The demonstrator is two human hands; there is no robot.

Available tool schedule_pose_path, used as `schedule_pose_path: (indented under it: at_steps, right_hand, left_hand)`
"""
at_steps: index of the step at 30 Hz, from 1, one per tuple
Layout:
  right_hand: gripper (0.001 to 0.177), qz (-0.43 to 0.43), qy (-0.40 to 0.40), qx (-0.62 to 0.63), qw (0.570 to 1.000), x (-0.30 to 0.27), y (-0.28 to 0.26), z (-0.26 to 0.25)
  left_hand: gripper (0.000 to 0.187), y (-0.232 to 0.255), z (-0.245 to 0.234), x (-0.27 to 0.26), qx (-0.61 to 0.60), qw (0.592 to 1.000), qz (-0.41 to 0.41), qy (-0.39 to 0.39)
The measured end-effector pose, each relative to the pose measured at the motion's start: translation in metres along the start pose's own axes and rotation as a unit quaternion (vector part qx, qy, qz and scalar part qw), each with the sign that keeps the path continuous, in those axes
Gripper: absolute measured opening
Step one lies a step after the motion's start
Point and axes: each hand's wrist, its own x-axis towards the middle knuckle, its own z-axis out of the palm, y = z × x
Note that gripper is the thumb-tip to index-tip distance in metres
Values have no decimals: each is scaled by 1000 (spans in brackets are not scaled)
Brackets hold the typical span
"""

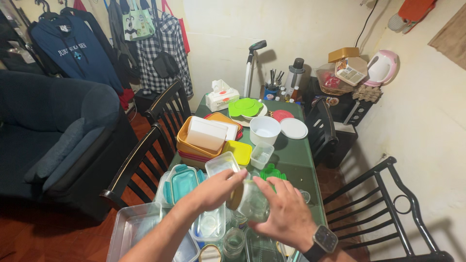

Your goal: The person sorts and stacks various plastic food storage containers and glass jars on a table. They match lids to containers, nest smaller containers inside larger ones, and arrange the items into organized piles.

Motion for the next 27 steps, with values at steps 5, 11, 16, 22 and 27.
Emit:
schedule_pose_path:
  at_steps: [5,11,16,22,27]
  right_hand:
    - [111,43,-22,63,997,-4,11,-5]
    - [106,-25,55,9,998,-3,7,-8]
    - [102,-33,63,-33,997,-7,7,-8]
    - [104,-14,56,10,998,-10,9,-9]
    - [103,-11,58,13,998,-13,13,-12]
  left_hand:
    - [81,-9,10,-18,-10,963,270,14]
    - [69,24,8,-18,-56,996,-35,54]
    - [79,26,0,-9,-69,989,-123,-37]
    - [70,12,8,-13,79,943,306,103]
    - [67,15,14,-21,-138,989,43,20]
